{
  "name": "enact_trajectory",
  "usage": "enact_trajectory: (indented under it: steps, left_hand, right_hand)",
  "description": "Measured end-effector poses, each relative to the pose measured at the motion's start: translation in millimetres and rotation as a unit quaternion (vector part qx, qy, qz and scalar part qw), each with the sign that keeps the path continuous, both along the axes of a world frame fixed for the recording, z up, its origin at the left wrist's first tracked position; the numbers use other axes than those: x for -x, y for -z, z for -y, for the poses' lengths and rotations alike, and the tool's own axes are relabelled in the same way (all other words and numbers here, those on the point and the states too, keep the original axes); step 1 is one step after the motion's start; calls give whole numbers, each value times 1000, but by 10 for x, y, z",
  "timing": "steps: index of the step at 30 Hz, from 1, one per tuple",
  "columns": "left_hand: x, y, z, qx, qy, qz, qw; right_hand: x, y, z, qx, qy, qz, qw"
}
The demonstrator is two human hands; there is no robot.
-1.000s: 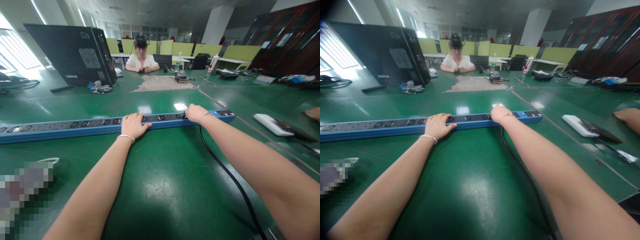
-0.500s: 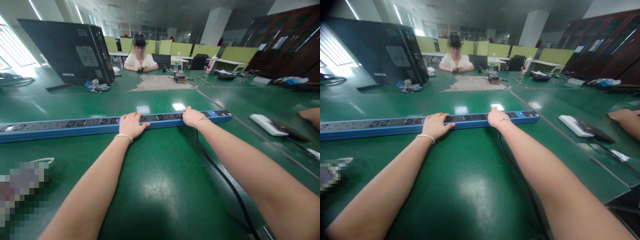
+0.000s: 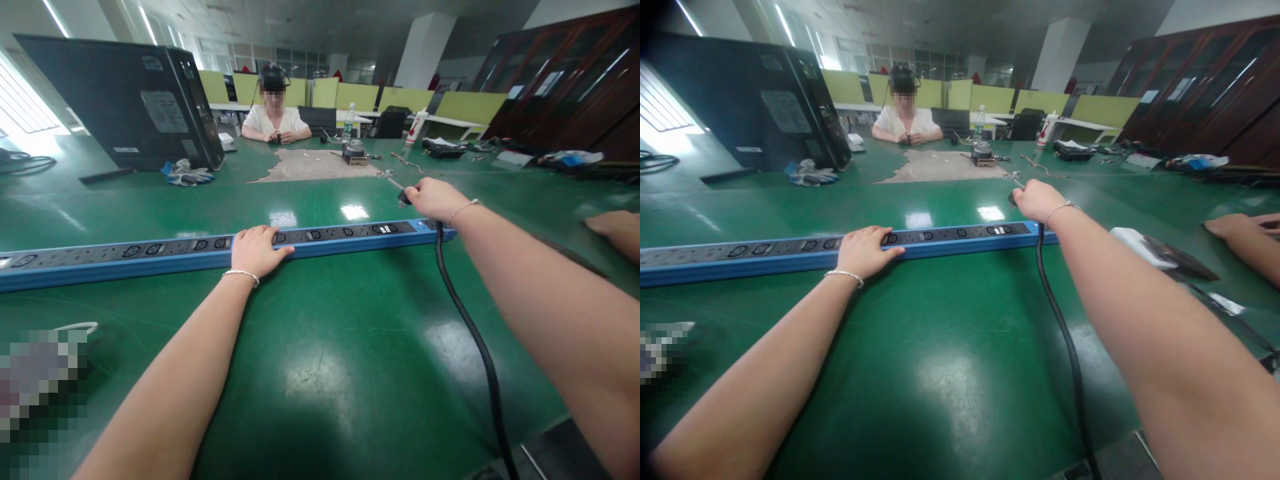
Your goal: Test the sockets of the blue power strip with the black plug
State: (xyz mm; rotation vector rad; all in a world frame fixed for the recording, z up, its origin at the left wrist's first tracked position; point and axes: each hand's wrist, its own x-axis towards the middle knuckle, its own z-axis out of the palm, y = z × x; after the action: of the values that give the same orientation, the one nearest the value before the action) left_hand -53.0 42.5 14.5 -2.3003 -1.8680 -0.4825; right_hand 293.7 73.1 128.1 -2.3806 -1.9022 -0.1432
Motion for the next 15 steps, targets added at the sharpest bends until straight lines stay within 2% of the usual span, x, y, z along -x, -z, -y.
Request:
enact_trajectory:
  steps: [3,6,10,15]
  left_hand:
    - [-1,0,2,-1,-2,-2,1000]
    - [-1,-2,5,-3,-1,0,1000]
    - [0,-7,10,-1,3,-2,1000]
    - [-3,-12,14,-6,5,0,1000]
  right_hand:
    - [-348,149,-23,28,38,6,999]
    - [-514,360,-33,41,38,6,998]
    - [-518,548,-58,60,28,2,998]
    - [-490,615,-111,55,25,19,998]
